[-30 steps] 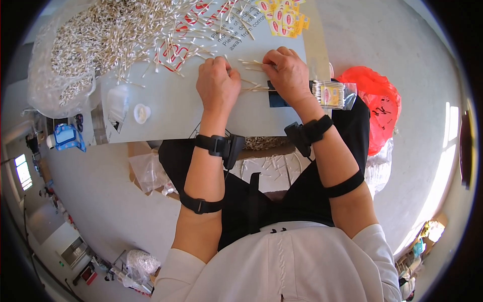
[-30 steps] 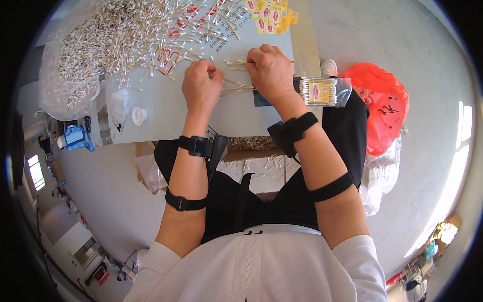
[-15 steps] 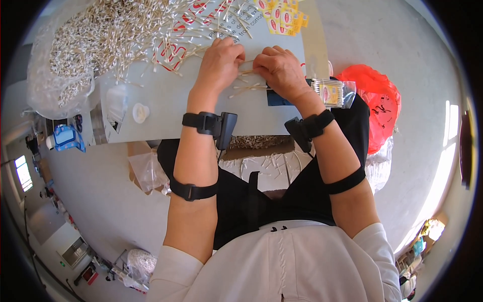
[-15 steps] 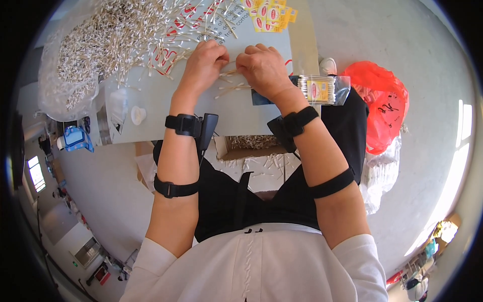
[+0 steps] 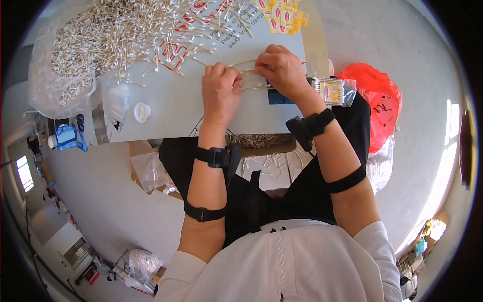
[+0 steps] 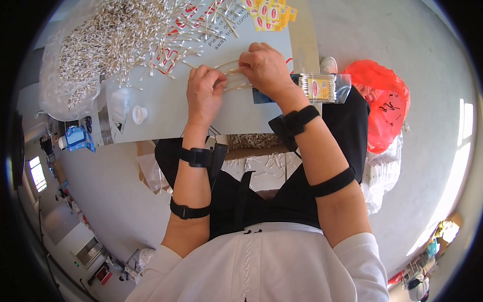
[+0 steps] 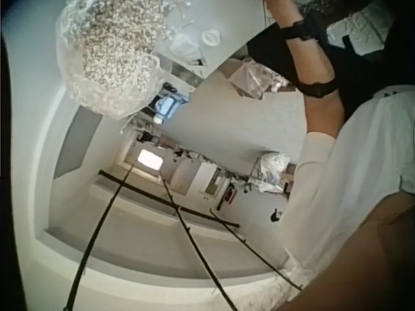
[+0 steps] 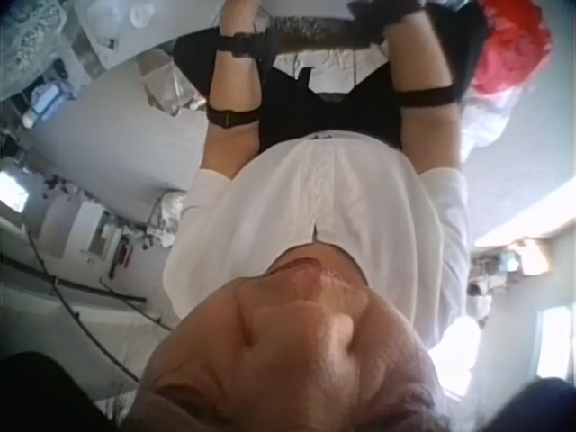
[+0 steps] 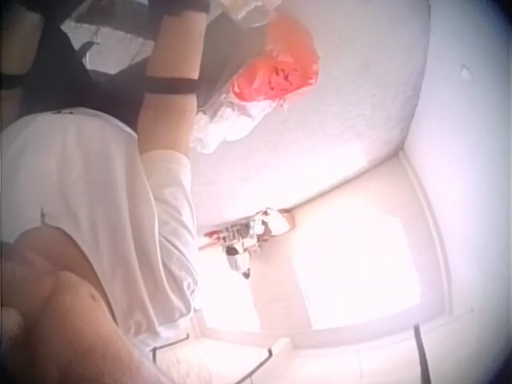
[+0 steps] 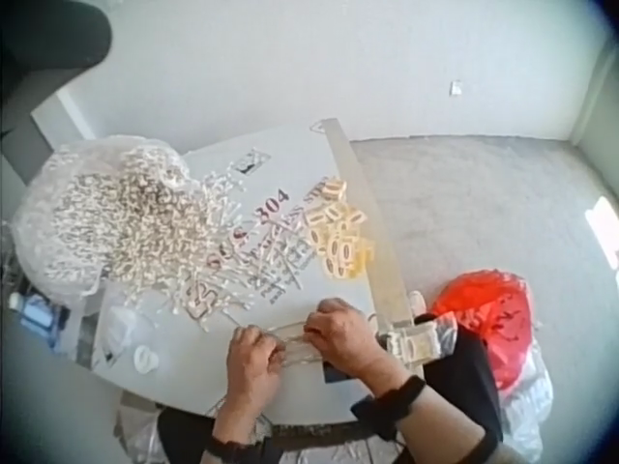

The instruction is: Packaging wooden-handled cotton swabs into small plastic bags.

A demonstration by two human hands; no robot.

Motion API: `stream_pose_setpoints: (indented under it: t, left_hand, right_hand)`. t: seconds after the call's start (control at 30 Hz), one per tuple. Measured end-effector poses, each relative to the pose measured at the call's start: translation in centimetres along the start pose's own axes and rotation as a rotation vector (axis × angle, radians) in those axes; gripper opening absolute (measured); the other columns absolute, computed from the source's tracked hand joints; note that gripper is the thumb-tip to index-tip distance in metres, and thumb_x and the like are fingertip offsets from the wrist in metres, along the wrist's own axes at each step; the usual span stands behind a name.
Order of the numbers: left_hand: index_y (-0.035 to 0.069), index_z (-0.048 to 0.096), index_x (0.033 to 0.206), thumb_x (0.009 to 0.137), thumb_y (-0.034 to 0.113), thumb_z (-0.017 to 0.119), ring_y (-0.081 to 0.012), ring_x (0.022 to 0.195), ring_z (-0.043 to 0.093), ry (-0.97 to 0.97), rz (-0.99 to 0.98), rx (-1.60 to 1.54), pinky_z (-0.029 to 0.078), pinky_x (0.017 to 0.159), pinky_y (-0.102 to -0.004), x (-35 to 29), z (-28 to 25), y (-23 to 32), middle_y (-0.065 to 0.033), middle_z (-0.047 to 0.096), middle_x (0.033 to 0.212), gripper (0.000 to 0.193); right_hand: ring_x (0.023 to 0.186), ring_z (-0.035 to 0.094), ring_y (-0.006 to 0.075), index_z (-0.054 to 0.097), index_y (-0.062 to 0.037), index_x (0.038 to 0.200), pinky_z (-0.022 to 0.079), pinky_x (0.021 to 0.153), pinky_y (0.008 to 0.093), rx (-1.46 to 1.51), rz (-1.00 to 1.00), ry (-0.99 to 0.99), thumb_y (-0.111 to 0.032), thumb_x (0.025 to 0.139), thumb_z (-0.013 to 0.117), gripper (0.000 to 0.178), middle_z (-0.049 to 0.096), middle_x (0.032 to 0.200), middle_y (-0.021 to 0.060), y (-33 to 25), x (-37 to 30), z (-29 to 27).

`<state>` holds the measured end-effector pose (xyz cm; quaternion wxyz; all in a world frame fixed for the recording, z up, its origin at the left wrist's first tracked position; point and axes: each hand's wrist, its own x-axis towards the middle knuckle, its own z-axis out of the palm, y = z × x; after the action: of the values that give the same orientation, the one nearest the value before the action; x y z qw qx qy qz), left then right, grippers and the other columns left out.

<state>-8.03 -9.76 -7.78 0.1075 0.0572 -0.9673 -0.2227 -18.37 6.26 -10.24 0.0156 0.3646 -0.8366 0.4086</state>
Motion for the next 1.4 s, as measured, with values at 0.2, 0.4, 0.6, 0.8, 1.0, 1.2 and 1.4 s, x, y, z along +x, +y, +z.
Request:
stream_pose_setpoints:
  t: [0.2, 0.4, 0.6, 0.8, 1.0, 1.2, 1.4]
  left_hand:
    - [0.002, 0.040, 0.144, 0.081, 0.033, 0.072, -0.0332, 0.142, 0.033, -0.013, 0.108, 0.195, 0.025, 0.114, -0.0526, -0.5, 2.1, 2.0, -0.0177, 0.036, 0.152, 0.077]
    - [0.003, 0.030, 0.150, 0.085, 0.042, 0.068, -0.0319, 0.148, 0.021, -0.208, 0.084, 0.130, 0.014, 0.118, -0.0551, -3.2, 2.0, 4.3, -0.0170, 0.024, 0.159, 0.085]
    - [0.000, 0.036, 0.146, 0.083, 0.043, 0.070, -0.0344, 0.145, 0.027, -0.076, 0.119, 0.151, 0.015, 0.116, -0.0584, -1.4, 2.7, 3.8, -0.0198, 0.031, 0.155, 0.083]
    - [-0.003, 0.038, 0.144, 0.100, 0.031, 0.052, -0.0346, 0.140, 0.034, 0.261, -0.051, -0.506, 0.026, 0.116, -0.0447, -0.4, 3.4, 0.8, -0.0198, 0.035, 0.151, 0.057]
    - [-0.004, 0.044, 0.140, 0.105, 0.030, 0.041, -0.0275, 0.136, 0.039, 0.326, -0.167, -0.897, 0.030, 0.113, -0.0367, 0.6, 4.6, 2.8, -0.0178, 0.043, 0.146, 0.049]
    - [-0.003, 0.047, 0.137, 0.103, 0.022, 0.047, -0.0238, 0.133, 0.043, 0.370, -0.179, -1.049, 0.033, 0.111, -0.0368, 0.1, 5.0, 2.9, -0.0139, 0.046, 0.144, 0.042]
    - [0.006, 0.064, 0.108, 0.078, 0.000, 0.068, -0.0270, 0.111, 0.054, 0.291, -0.079, -0.434, 0.043, 0.097, -0.0406, 0.2, 1.9, 1.6, -0.0082, 0.062, 0.112, 0.032]
  right_hand:
    - [0.076, 0.061, 0.0188, 0.069, -0.0019, 0.096, 0.049, 0.070, 0.0291, 0.423, 0.308, 0.276, -0.003, 0.084, 0.064, 0.013, 0.062, 0.092, 0.0090, -0.3, -1.3, -0.5]
    - [0.101, 0.061, 0.0215, 0.065, 0.0023, 0.106, 0.047, 0.089, 0.0300, 0.573, 0.370, 0.475, -0.006, 0.094, 0.057, 0.017, 0.064, 0.115, 0.0127, -1.8, -4.8, -0.5]
    - [0.125, 0.052, 0.0246, 0.062, 0.0013, 0.119, 0.036, 0.108, 0.0326, 0.742, 0.392, 0.489, -0.017, 0.102, 0.050, 0.027, 0.057, 0.133, 0.0149, -3.8, -5.5, 0.5]
    - [0.130, 0.047, 0.0201, 0.056, 0.0047, 0.128, 0.037, 0.111, 0.0321, 0.751, 0.385, 0.475, -0.021, 0.106, 0.043, 0.037, 0.050, 0.142, 0.0132, -2.3, -4.0, 0.2]
    - [0.129, 0.048, 0.0235, 0.059, 0.0018, 0.127, 0.034, 0.109, 0.0328, 0.843, 0.347, 0.466, -0.024, 0.104, 0.047, 0.037, 0.055, 0.138, 0.0150, -2.0, -2.5, 2.0]
    - [0.126, 0.051, 0.0186, 0.059, 0.0038, 0.127, 0.041, 0.106, 0.0293, 0.950, 0.397, 0.460, -0.017, 0.103, 0.050, 0.033, 0.052, 0.139, 0.0130, -1.8, -3.2, 1.7]
    - [0.085, 0.064, 0.0227, 0.068, -0.0024, 0.092, 0.052, 0.074, 0.0337, 0.399, 0.327, 0.357, -0.001, 0.084, 0.066, 0.009, 0.064, 0.103, 0.0107, -1.0, -3.4, -0.7]
